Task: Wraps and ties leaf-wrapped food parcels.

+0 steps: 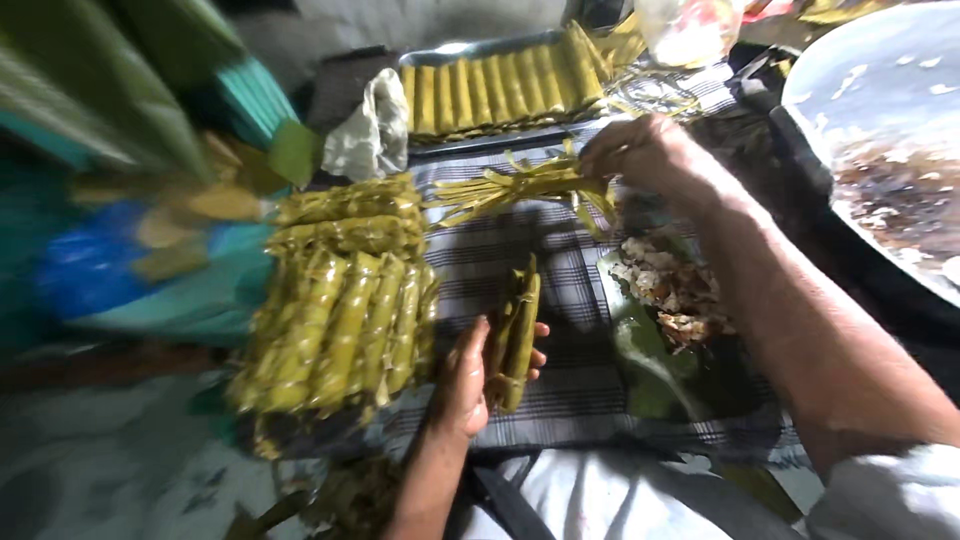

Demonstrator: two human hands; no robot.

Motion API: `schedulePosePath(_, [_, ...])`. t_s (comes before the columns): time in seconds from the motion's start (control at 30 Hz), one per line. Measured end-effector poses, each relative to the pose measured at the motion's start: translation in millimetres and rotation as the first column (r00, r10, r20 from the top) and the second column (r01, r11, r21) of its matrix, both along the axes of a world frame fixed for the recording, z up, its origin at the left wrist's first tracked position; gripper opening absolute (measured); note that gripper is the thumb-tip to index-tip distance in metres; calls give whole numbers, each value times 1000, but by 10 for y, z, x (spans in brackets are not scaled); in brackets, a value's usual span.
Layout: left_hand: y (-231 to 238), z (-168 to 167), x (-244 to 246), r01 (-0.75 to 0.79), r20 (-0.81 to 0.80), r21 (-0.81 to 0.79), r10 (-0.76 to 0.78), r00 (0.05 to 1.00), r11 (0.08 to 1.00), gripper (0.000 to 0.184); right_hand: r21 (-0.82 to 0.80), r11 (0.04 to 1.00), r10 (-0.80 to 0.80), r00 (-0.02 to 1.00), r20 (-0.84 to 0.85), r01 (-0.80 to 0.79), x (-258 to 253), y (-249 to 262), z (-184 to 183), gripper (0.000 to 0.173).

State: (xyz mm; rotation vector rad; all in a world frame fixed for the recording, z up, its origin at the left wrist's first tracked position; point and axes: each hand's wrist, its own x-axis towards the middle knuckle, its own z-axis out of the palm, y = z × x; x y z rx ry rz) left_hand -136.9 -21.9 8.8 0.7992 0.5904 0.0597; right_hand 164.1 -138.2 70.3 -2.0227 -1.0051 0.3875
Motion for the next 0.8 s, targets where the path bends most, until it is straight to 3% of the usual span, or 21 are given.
schedulePosePath(0.07, [-27,-13,-12,28,50,18,-29,998,999,54,276,959,101,986,-131,-61,43,-4,106,14])
schedulePosePath(0.1, [-40,-23,-18,43,73,28,-45,996,999,52,296,953,96,989,-113,-58,63,14,148,14])
schedulePosePath(0.13, [-51,-21,-20,56,84,38,-59,995,998,51,187,981,49,998,32,-54,104,31,177,13])
schedulePosePath(0.2, [-62,3,-10,73,107,46,-77,991,996,48,-162,980,-39,912,408,115,178,93,285,12])
schedulePosePath(0.23, [-65,16,-10,74,131,41,-79,988,996,47,-214,958,-73,881,467,193,196,111,376,18])
schedulePosePath(0.27, [-65,28,-15,70,156,31,-74,985,997,46,-148,963,-131,870,475,226,196,110,499,22])
schedulePosePath(0.3, [-58,34,-28,70,178,23,-73,981,997,45,37,973,-219,868,446,227,212,118,579,19])
schedulePosePath(0.33, [-50,43,-34,77,192,20,-79,978,997,44,285,937,-304,873,380,202,249,164,602,12])
schedulePosePath(0.37, [-37,52,-31,92,208,14,-93,974,996,42,429,880,-357,882,309,206,219,215,649,10])
schedulePosePath(0.4, [-24,56,-27,114,237,0,-111,965,993,39,385,897,-347,886,307,218,131,191,700,14])
schedulePosePath(0.47, [-4,62,-3,173,319,-32,-154,935,984,36,71,994,-100,936,339,81,-105,89,776,25])
schedulePosePath(0.5, [-13,79,20,198,342,-57,-167,925,979,37,20,999,22,950,310,-30,-186,74,710,24])
schedulePosePath(0.57, [-58,105,72,246,386,-90,-194,902,965,44,70,971,218,967,133,-228,-513,73,515,18])
schedulePosePath(0.67, [-148,40,113,303,459,-109,-223,860,947,40,92,929,366,926,-96,-358,-1084,24,219,8])
schedulePosePath(0.8, [-242,-89,114,267,353,-63,-229,907,962,33,-11,915,400,911,-96,-403,-1348,-227,53,18])
